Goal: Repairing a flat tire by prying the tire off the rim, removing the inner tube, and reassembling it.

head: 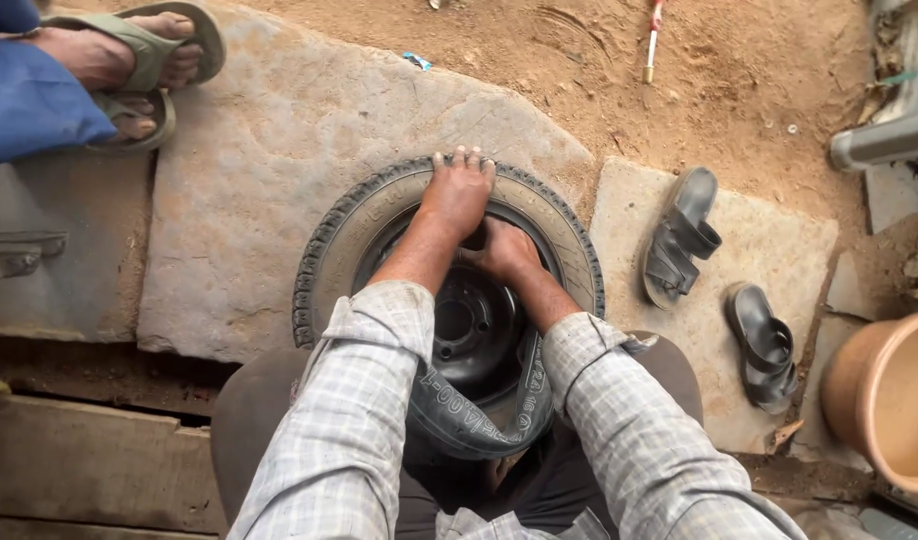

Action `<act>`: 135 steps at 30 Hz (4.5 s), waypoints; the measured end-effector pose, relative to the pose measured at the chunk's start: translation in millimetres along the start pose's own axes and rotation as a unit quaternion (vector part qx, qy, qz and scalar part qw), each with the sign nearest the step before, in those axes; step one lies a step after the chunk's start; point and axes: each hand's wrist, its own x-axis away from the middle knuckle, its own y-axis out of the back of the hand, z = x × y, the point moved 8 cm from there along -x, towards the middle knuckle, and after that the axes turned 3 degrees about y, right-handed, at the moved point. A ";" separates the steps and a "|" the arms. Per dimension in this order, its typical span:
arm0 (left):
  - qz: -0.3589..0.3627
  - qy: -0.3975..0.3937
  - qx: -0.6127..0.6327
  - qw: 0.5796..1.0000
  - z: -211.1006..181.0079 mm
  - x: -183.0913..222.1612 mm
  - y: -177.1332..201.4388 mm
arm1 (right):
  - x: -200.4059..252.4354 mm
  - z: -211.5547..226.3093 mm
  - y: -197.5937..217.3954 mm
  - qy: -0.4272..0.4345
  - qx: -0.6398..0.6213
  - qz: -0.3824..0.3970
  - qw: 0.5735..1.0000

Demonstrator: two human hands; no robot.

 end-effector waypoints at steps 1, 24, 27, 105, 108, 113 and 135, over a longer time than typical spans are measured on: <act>0.001 0.002 0.000 1.000 1.2 0.0 0.4 | 0.8 3.7 1.3 0.001 0.000 0.002 1.000; -0.015 -0.014 -0.017 1.000 -0.9 10.1 -1.6 | 14.6 19.3 8.3 -0.030 0.017 -0.051 0.998; -0.017 -0.019 -0.027 0.999 -1.4 1.2 -2.4 | 8.8 16.4 8.4 -0.006 0.069 -0.055 0.996; -0.038 -0.022 -0.074 0.996 -10.2 26.3 14.0 | 27.4 6.9 -2.5 -0.009 0.034 -0.040 0.999; -0.056 -0.027 -0.084 0.995 -10.2 25.4 10.1 | 27.7 4.1 -2.0 -0.017 0.048 -0.036 0.998; -0.104 -0.042 -0.121 0.986 -8.0 26.1 3.4 | 31.4 7.7 -0.5 -0.004 0.065 -0.029 0.997; -0.182 -0.049 -0.102 0.977 -3.2 51.8 27.8 | 49.9 -0.8 -11.9 0.120 0.038 -0.223 0.967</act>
